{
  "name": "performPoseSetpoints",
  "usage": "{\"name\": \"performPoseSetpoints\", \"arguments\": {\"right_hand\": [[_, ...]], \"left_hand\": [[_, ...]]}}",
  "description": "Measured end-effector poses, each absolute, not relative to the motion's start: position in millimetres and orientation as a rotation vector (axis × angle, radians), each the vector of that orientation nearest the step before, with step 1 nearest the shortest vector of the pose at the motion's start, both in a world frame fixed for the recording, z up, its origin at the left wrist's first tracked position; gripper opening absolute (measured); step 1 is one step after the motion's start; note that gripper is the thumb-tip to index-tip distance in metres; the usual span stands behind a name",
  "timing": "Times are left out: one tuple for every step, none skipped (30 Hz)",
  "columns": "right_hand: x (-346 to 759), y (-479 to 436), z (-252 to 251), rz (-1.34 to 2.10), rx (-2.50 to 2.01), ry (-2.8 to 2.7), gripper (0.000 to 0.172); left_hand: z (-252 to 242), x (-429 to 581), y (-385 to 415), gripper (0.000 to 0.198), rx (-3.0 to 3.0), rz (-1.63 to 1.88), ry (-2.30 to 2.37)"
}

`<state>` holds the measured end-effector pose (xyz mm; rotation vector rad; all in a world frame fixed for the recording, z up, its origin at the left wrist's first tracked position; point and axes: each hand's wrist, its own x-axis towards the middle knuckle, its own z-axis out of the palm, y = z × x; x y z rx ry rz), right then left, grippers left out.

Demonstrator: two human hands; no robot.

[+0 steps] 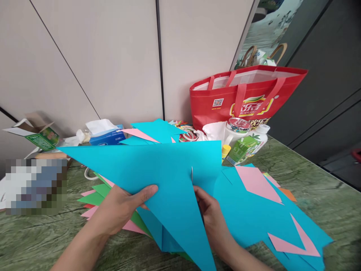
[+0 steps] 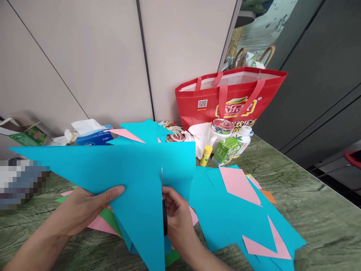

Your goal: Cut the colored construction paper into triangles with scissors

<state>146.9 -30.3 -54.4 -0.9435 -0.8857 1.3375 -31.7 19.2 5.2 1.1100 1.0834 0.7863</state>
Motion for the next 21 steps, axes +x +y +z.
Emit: {"name": "performPoseSetpoints", "arguments": {"right_hand": [[147.2, -30.4, -54.5, 1.341, -0.941, -0.888, 0.028], [147.4, -30.4, -54.7, 1.344, -0.939, -0.890, 0.028], [147.6, -30.3, -54.9, 1.342, -0.937, -0.891, 0.028], [147.7, -30.1, -55.3, 1.338, -0.935, -0.893, 0.027], [147.7, -29.8, -55.6, 1.331, -0.934, -0.897, 0.027], [147.7, -29.5, -56.1, 1.321, -0.934, -0.902, 0.026], [147.6, -29.2, -56.5, 1.314, -0.937, -0.909, 0.026], [147.6, -28.9, -56.9, 1.309, -0.940, -0.915, 0.025], [147.5, -28.7, -57.1, 1.306, -0.941, -0.919, 0.024], [147.4, -28.5, -57.2, 1.305, -0.942, -0.921, 0.023], [147.3, -28.4, -57.1, 1.303, -0.941, -0.921, 0.023], [147.3, -28.4, -56.9, 1.303, -0.940, -0.920, 0.023], [147.3, -28.4, -56.6, 1.304, -0.938, -0.919, 0.022], [147.3, -28.6, -56.3, 1.303, -0.936, -0.918, 0.022], [147.3, -28.7, -56.1, 1.302, -0.937, -0.917, 0.022], [147.4, -28.8, -55.9, 1.301, -0.937, -0.917, 0.022], [147.5, -28.9, -55.8, 1.301, -0.938, -0.918, 0.022], [147.6, -29.0, -55.8, 1.302, -0.938, -0.918, 0.022], [147.8, -29.0, -55.9, 1.303, -0.940, -0.918, 0.021], [147.9, -28.9, -55.9, 1.302, -0.944, -0.918, 0.020], [148.1, -28.8, -55.9, 1.300, -0.948, -0.917, 0.019]], "left_hand": [[5.8, -31.1, 19.4, 0.071, 1.112, 0.788, 1.087], [6.3, -30.5, 19.5, 0.071, 1.112, 0.789, 1.085], [6.8, -30.1, 19.6, 0.072, 1.111, 0.789, 1.082], [7.2, -29.9, 19.6, 0.072, 1.110, 0.787, 1.079], [7.6, -29.8, 19.5, 0.072, 1.109, 0.785, 1.079], [7.9, -29.9, 19.2, 0.072, 1.109, 0.785, 1.078], [8.1, -30.0, 18.8, 0.071, 1.109, 0.786, 1.077], [8.3, -30.1, 18.4, 0.071, 1.109, 0.788, 1.078], [8.6, -30.2, 17.9, 0.071, 1.109, 0.787, 1.080], [9.0, -30.1, 17.6, 0.071, 1.109, 0.788, 1.085], [9.4, -30.0, 17.3, 0.072, 1.109, 0.791, 1.093], [9.8, -29.7, 17.1, 0.072, 1.109, 0.789, 1.105], [10.3, -29.5, 17.0, 0.072, 1.109, 0.786, 1.117], [10.7, -29.2, 17.0, 0.072, 1.108, 0.784, 1.123], [11.0, -29.0, 17.1, 0.072, 1.107, 0.782, 1.123], [11.1, -28.9, 17.2, 0.072, 1.106, 0.780, 1.120], [11.2, -28.9, 17.5, 0.072, 1.102, 0.776, 1.114], [11.1, -28.9, 17.8, 0.072, 1.098, 0.776, 1.106], [10.8, -29.0, 18.2, 0.073, 1.094, 0.777, 1.098], [10.4, -29.3, 18.5, 0.073, 1.089, 0.775, 1.090], [10.0, -29.7, 18.7, 0.072, 1.086, 0.776, 1.080]]}}
